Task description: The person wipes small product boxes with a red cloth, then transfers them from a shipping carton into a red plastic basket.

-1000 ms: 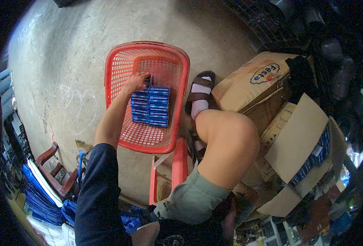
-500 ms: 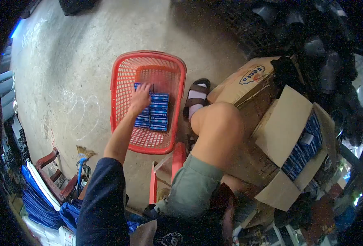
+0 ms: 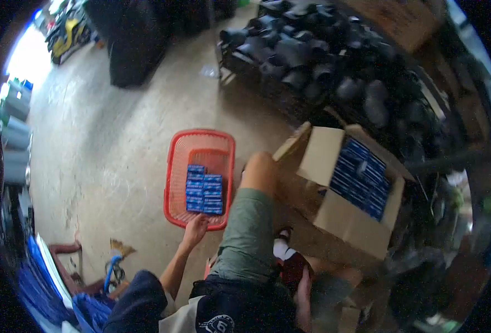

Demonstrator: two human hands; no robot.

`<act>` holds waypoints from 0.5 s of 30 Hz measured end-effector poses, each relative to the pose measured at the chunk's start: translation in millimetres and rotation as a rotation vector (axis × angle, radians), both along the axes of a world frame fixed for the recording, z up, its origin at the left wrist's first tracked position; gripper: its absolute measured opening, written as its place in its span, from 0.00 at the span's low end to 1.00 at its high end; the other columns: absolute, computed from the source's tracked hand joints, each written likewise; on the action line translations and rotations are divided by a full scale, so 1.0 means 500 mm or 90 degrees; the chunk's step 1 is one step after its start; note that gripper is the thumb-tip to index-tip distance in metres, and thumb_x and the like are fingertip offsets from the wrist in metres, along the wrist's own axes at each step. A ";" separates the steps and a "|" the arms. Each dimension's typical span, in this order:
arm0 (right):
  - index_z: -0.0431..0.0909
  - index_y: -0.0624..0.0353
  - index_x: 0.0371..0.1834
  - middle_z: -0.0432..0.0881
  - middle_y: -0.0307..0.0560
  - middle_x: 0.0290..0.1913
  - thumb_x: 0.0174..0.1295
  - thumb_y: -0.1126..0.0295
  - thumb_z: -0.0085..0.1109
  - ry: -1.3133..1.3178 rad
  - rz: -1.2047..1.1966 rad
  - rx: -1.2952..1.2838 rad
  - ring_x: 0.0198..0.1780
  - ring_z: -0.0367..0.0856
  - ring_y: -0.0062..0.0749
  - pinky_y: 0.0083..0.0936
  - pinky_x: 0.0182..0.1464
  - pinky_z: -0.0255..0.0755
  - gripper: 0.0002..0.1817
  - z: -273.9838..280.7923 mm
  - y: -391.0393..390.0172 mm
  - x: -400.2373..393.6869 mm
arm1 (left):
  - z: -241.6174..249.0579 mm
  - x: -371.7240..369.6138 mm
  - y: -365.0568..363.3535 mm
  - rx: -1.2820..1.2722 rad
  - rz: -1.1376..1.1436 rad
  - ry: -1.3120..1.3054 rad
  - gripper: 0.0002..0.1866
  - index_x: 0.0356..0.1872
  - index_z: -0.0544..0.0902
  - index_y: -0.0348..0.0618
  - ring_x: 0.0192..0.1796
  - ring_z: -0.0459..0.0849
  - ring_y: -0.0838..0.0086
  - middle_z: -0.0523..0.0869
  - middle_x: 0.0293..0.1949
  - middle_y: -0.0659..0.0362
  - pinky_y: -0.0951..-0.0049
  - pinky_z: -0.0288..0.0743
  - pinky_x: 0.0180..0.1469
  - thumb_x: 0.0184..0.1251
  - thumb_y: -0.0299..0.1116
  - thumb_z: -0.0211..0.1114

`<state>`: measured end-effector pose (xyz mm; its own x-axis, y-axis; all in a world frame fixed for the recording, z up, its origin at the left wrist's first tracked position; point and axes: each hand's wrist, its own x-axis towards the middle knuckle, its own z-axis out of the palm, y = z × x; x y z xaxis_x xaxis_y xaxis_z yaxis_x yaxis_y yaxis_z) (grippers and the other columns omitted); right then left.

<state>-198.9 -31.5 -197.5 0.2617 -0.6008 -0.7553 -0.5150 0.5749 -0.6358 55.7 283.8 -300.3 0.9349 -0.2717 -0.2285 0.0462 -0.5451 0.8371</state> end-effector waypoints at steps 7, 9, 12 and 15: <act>0.82 0.58 0.51 0.85 0.59 0.44 0.71 0.53 0.52 0.097 0.663 -0.336 0.45 0.84 0.49 0.37 0.50 0.75 0.20 0.001 -0.088 0.006 | 0.189 -0.027 -0.072 -0.105 0.072 -0.029 0.09 0.44 0.82 0.35 0.42 0.86 0.67 0.87 0.38 0.54 0.70 0.78 0.46 0.71 0.25 0.55; 0.80 0.52 0.55 0.85 0.56 0.48 0.70 0.52 0.49 0.111 0.753 -0.297 0.48 0.83 0.52 0.39 0.49 0.75 0.21 0.056 -0.106 0.038 | 0.257 -0.013 -0.132 -0.106 0.039 -0.084 0.08 0.44 0.82 0.35 0.44 0.85 0.69 0.86 0.39 0.55 0.70 0.78 0.47 0.71 0.24 0.55; 0.81 0.52 0.53 0.84 0.55 0.47 0.71 0.55 0.47 0.152 0.760 -0.221 0.49 0.83 0.48 0.39 0.51 0.75 0.19 -0.021 -0.122 0.035 | 0.370 0.021 -0.280 -0.166 -0.089 -0.186 0.07 0.43 0.82 0.36 0.46 0.85 0.68 0.85 0.40 0.54 0.69 0.77 0.48 0.67 0.21 0.59; 0.81 0.52 0.51 0.84 0.54 0.48 0.71 0.58 0.45 0.106 0.770 -0.178 0.51 0.82 0.47 0.39 0.51 0.75 0.17 -0.068 -0.140 0.042 | 0.494 0.025 -0.465 -0.076 -0.322 -0.399 0.09 0.44 0.82 0.37 0.45 0.84 0.58 0.84 0.40 0.50 0.66 0.77 0.49 0.62 0.20 0.61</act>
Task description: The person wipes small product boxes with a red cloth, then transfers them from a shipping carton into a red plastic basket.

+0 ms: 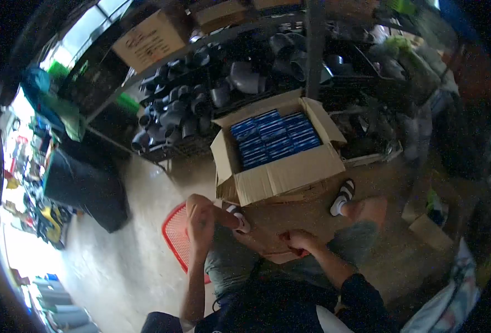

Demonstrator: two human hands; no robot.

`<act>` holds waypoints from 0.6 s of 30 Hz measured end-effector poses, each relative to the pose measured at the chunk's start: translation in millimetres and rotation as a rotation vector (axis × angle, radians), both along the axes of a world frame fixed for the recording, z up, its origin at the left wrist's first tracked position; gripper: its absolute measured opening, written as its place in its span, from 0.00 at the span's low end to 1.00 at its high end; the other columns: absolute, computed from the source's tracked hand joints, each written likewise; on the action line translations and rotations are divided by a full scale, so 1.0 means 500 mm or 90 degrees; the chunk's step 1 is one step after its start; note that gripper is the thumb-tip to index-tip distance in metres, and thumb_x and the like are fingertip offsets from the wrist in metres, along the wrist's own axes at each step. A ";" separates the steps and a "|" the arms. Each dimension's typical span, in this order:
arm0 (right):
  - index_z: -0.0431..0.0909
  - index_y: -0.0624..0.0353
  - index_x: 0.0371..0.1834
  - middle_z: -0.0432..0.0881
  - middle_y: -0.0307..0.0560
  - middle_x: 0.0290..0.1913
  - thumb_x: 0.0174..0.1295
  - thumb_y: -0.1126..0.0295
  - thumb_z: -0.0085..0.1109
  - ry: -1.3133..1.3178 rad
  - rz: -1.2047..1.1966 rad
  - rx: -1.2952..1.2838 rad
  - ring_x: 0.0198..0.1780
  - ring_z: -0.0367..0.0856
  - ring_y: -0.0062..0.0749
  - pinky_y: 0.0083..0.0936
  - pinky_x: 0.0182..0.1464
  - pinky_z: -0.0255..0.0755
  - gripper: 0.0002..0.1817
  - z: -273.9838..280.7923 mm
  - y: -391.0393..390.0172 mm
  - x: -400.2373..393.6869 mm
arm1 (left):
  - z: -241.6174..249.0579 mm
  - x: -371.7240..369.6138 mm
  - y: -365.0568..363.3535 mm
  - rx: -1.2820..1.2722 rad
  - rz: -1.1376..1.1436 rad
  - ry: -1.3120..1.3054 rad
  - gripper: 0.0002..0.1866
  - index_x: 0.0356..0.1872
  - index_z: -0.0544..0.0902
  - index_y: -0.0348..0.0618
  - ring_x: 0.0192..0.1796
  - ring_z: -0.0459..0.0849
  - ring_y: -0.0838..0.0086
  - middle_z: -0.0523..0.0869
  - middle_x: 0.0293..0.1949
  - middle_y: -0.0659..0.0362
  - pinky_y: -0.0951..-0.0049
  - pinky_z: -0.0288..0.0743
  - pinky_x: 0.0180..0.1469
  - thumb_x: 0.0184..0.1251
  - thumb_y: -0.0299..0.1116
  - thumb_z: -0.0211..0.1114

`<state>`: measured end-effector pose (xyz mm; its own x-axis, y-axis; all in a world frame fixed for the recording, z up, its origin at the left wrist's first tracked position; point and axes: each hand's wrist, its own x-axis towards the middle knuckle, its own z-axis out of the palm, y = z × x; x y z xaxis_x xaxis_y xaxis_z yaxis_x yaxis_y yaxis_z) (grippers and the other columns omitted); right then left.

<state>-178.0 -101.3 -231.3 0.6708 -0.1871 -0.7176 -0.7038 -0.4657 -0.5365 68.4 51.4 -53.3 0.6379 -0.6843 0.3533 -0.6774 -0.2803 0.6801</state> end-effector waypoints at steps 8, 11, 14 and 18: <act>0.82 0.50 0.49 0.85 0.52 0.49 0.65 0.63 0.48 -0.141 -0.084 -0.061 0.51 0.83 0.47 0.41 0.50 0.75 0.15 0.055 -0.024 0.052 | -0.106 0.062 -0.561 0.199 -0.266 -0.184 0.25 0.62 0.74 0.41 0.62 0.75 0.50 0.78 0.58 0.47 0.54 0.71 0.63 0.62 0.32 0.66; 0.82 0.51 0.51 0.85 0.53 0.49 0.64 0.64 0.48 -0.174 -0.070 -0.119 0.50 0.84 0.48 0.44 0.51 0.75 0.16 0.019 -0.022 0.048 | -0.165 0.081 -0.652 0.359 -0.244 -0.209 0.38 0.71 0.63 0.42 0.70 0.67 0.51 0.69 0.69 0.48 0.51 0.67 0.68 0.60 0.38 0.70; 0.80 0.51 0.54 0.86 0.54 0.48 0.63 0.66 0.48 -0.198 -0.030 -0.168 0.49 0.84 0.50 0.46 0.50 0.76 0.18 0.019 -0.037 0.048 | -0.217 0.097 -0.679 0.358 -0.215 -0.306 0.39 0.71 0.63 0.43 0.71 0.66 0.52 0.68 0.70 0.48 0.52 0.65 0.69 0.60 0.38 0.71; 0.79 0.51 0.55 0.86 0.55 0.46 0.63 0.66 0.48 -0.249 -0.086 -0.134 0.48 0.84 0.52 0.47 0.49 0.77 0.18 0.070 -0.055 0.059 | -0.166 0.039 -0.631 0.336 -0.213 -0.346 0.33 0.63 0.69 0.42 0.66 0.71 0.55 0.73 0.61 0.51 0.50 0.70 0.59 0.56 0.33 0.73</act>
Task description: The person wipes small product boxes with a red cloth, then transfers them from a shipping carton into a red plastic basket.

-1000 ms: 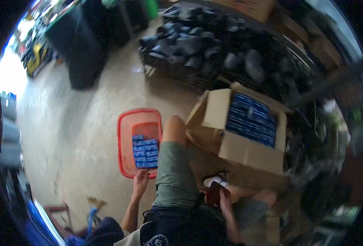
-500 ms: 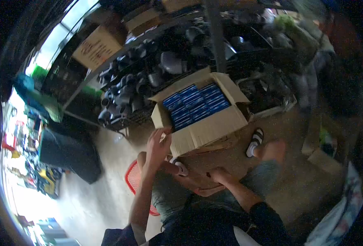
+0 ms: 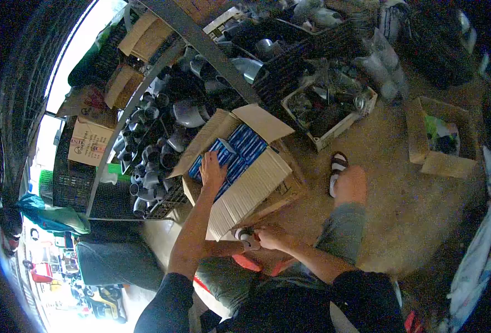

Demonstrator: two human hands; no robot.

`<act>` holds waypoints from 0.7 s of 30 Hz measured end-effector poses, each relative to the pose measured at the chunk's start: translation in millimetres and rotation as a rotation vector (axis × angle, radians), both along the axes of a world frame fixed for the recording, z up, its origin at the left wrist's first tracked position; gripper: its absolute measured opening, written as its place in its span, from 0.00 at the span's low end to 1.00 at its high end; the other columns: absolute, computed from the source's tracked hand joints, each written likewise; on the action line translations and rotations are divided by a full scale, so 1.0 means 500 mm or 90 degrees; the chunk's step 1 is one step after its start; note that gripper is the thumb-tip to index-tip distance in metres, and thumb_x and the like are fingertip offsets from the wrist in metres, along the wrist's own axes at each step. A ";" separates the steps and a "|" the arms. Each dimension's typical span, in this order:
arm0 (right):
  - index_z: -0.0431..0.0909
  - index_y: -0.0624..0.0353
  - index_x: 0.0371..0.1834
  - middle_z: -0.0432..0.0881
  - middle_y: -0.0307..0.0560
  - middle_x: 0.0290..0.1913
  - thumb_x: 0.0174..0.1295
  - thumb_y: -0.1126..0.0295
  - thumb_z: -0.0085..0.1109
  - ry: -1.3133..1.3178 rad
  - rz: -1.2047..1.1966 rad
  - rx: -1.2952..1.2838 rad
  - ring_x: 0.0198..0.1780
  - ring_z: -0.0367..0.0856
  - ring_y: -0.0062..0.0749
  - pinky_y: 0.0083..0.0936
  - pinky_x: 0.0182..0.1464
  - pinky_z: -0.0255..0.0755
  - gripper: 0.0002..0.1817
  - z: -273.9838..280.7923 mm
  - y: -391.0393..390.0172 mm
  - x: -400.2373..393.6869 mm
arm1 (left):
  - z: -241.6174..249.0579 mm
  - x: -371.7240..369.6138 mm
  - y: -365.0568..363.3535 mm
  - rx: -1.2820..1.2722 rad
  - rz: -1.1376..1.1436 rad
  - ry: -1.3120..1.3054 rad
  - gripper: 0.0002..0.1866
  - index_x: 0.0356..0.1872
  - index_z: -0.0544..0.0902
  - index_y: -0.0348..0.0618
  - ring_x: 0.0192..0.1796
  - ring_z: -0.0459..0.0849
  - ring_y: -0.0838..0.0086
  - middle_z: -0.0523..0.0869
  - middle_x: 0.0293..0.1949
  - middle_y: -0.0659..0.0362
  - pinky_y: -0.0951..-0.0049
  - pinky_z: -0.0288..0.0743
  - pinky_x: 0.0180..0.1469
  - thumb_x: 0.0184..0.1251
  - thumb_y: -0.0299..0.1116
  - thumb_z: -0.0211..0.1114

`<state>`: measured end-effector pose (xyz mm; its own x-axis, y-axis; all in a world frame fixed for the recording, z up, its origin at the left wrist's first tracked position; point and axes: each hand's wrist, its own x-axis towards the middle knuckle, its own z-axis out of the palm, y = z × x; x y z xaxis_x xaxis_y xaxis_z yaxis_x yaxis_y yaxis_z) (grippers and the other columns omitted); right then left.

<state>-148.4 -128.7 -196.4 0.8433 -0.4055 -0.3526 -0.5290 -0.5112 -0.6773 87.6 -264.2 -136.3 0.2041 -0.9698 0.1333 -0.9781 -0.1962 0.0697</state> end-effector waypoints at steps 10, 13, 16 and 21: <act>0.83 0.54 0.42 0.86 0.57 0.41 0.70 0.50 0.48 -0.009 -0.142 0.209 0.45 0.84 0.53 0.47 0.45 0.74 0.20 0.000 -0.005 0.005 | 0.086 0.024 0.188 -0.235 0.022 0.727 0.30 0.64 0.68 0.40 0.56 0.80 0.57 0.79 0.55 0.50 0.60 0.73 0.60 0.62 0.30 0.69; 0.82 0.55 0.46 0.87 0.50 0.44 0.71 0.46 0.49 -0.103 -0.179 0.377 0.48 0.84 0.44 0.42 0.48 0.75 0.23 -0.070 0.000 0.005 | 0.107 -0.050 0.405 -0.361 0.060 1.317 0.32 0.72 0.60 0.47 0.64 0.73 0.62 0.73 0.62 0.56 0.54 0.69 0.65 0.68 0.29 0.61; 0.79 0.57 0.52 0.86 0.44 0.49 0.69 0.45 0.54 -0.065 -0.414 0.691 0.46 0.85 0.37 0.37 0.51 0.77 0.25 0.056 0.009 -0.023 | 0.083 -0.128 0.581 -0.476 0.030 1.580 0.30 0.68 0.65 0.46 0.62 0.75 0.58 0.75 0.60 0.52 0.48 0.72 0.62 0.71 0.48 0.58; 0.75 0.62 0.61 0.81 0.48 0.59 0.71 0.58 0.56 -0.309 -0.558 0.896 0.59 0.81 0.36 0.33 0.65 0.71 0.22 0.151 0.103 -0.077 | 0.126 -0.211 0.767 -0.368 0.414 1.561 0.28 0.65 0.67 0.48 0.43 0.81 0.64 0.77 0.52 0.55 0.61 0.79 0.45 0.74 0.55 0.53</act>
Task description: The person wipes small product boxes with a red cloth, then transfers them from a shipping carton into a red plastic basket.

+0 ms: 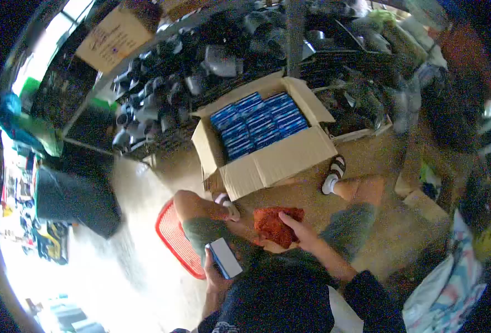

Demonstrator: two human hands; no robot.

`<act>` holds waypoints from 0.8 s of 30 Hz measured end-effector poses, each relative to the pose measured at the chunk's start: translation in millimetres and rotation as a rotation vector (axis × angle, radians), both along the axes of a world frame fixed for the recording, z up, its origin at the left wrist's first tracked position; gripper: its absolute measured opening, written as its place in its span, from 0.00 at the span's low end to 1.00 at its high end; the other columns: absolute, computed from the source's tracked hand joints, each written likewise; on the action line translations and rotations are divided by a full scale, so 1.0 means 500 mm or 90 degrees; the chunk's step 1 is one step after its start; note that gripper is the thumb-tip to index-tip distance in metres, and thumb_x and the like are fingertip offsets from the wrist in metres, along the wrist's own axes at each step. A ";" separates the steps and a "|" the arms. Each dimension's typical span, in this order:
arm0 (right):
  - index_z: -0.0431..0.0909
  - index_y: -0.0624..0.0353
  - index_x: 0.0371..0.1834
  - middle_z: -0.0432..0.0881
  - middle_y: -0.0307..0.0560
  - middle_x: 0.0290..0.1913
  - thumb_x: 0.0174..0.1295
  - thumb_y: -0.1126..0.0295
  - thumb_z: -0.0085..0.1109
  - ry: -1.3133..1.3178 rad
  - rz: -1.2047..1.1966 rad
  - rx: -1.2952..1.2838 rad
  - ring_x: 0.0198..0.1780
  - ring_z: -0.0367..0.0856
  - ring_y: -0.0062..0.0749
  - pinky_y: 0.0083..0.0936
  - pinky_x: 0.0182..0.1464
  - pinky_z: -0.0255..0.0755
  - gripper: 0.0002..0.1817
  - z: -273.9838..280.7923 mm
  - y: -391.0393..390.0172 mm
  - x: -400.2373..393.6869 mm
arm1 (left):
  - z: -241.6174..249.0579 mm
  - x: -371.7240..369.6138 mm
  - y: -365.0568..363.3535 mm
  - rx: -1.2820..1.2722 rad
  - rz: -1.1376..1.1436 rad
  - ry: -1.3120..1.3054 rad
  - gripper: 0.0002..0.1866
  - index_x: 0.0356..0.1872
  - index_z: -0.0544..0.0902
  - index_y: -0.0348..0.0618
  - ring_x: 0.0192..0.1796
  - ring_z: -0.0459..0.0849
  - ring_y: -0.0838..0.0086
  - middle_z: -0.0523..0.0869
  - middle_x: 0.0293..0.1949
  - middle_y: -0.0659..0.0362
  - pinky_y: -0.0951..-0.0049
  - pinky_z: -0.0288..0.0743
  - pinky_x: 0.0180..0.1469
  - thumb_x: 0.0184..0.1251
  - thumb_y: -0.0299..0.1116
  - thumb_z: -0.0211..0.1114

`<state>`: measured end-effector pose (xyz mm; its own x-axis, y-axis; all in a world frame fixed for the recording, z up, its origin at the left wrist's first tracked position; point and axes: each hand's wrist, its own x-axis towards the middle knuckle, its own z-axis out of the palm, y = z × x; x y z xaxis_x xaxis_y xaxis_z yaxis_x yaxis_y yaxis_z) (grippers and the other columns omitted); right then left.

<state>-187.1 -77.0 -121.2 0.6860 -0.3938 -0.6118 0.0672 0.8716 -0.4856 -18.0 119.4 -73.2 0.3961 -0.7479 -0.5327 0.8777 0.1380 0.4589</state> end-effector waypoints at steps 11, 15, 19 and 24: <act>0.47 0.63 0.79 0.46 0.53 0.81 0.72 0.69 0.50 -0.038 0.262 -0.848 0.81 0.45 0.40 0.36 0.78 0.42 0.35 0.204 0.179 0.162 | 0.141 0.091 -0.094 0.287 0.111 -0.585 0.15 0.56 0.72 0.38 0.48 0.76 0.72 0.78 0.48 0.56 0.73 0.71 0.53 0.73 0.33 0.58; 0.47 0.62 0.79 0.45 0.55 0.81 0.71 0.71 0.51 -0.211 0.142 -0.587 0.81 0.44 0.43 0.35 0.78 0.43 0.36 0.216 0.155 0.213 | 0.124 0.032 -0.084 0.342 0.135 -0.694 0.15 0.53 0.72 0.38 0.46 0.76 0.73 0.78 0.45 0.57 0.73 0.72 0.51 0.70 0.31 0.63; 0.44 0.61 0.80 0.45 0.54 0.81 0.71 0.73 0.50 -0.087 0.272 -0.804 0.80 0.46 0.41 0.33 0.78 0.44 0.37 0.202 0.141 0.188 | 0.104 0.043 -0.077 0.336 0.150 -0.699 0.16 0.54 0.72 0.38 0.46 0.76 0.74 0.78 0.45 0.56 0.74 0.72 0.50 0.70 0.31 0.64; 0.43 0.62 0.80 0.49 0.54 0.80 0.72 0.74 0.48 -0.125 0.210 -0.633 0.80 0.49 0.38 0.31 0.77 0.45 0.36 0.232 0.167 0.138 | 0.157 0.062 -0.108 0.348 0.142 -0.651 0.18 0.56 0.72 0.37 0.49 0.76 0.73 0.78 0.47 0.55 0.72 0.71 0.54 0.69 0.31 0.63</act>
<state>-118.2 6.6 -5.2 0.9017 -0.4322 0.0148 0.0541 0.0788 -0.9954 13.1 65.3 5.2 0.9175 -0.3790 -0.1203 0.0495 -0.1915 0.9803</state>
